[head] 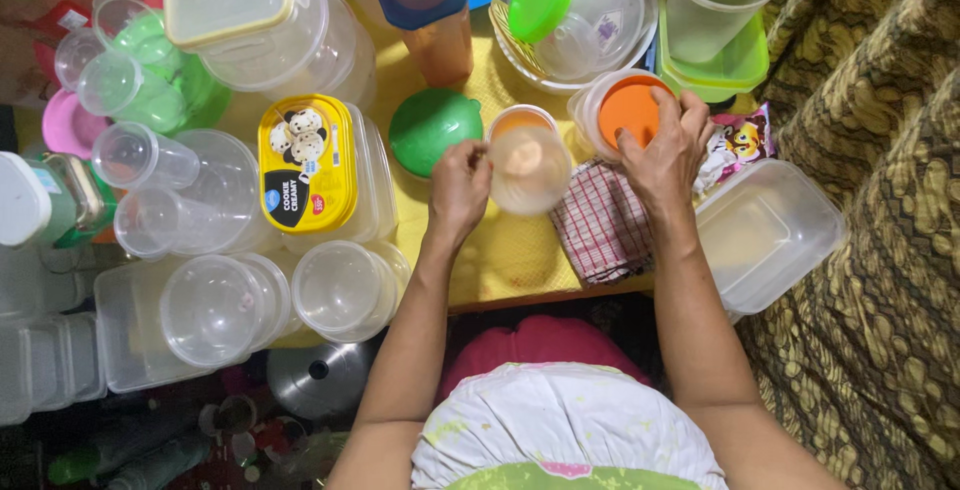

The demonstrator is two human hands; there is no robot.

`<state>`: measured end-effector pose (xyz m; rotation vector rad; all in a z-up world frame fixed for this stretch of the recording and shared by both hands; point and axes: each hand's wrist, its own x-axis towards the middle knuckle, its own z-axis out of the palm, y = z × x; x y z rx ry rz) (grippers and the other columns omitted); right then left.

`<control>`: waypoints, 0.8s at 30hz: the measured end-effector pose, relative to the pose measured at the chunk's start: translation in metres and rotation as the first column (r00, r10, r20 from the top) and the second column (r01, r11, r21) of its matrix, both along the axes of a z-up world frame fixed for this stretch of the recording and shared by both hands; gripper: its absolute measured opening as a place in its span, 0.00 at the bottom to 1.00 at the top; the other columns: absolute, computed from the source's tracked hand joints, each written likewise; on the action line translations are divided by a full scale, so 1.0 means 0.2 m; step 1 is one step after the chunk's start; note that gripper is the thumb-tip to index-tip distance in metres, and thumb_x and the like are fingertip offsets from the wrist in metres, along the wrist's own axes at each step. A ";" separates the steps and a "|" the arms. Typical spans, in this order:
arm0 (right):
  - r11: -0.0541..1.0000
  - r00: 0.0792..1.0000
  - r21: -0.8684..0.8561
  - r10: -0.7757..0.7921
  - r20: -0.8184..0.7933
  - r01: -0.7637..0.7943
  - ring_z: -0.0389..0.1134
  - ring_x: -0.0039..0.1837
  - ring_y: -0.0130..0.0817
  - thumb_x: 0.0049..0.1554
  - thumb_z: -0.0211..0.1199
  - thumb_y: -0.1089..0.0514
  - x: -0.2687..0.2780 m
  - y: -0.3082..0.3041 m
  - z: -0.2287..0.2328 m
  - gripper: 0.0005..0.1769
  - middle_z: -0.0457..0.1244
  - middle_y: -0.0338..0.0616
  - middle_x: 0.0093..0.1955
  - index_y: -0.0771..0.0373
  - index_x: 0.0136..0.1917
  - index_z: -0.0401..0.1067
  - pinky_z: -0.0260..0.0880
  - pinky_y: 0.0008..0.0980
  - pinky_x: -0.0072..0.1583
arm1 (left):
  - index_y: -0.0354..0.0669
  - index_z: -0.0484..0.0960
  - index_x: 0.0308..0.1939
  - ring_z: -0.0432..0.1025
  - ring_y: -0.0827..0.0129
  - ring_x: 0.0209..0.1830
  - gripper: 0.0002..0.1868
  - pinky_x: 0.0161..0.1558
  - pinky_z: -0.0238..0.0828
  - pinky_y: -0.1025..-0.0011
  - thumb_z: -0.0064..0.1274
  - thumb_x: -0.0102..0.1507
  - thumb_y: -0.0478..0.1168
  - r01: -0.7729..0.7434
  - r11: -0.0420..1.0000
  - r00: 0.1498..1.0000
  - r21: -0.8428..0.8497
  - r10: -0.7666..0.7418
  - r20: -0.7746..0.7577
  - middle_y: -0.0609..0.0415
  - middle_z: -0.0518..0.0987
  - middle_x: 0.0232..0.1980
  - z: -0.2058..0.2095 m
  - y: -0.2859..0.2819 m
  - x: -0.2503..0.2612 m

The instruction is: The person opens and closes various plastic containers on a table, matching lids to containers and stacking them. The person handles multiple containers and lids, opening some, closing others, and arranging them into neat stacks.

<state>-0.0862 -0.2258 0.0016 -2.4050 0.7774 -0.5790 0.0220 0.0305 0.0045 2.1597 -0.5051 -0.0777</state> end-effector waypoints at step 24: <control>0.918 0.978 0.396 0.069 -0.195 0.015 0.71 0.59 0.48 0.59 0.61 0.58 -0.09 -0.39 -0.05 0.27 0.68 0.58 0.60 0.64 0.71 0.67 0.69 0.41 0.61 | 0.36 0.63 0.72 0.77 0.61 0.48 0.30 0.42 0.79 0.68 0.49 0.68 0.44 -0.187 0.969 0.918 -0.161 0.114 -0.379 0.42 0.76 0.59 -0.25 -0.25 0.03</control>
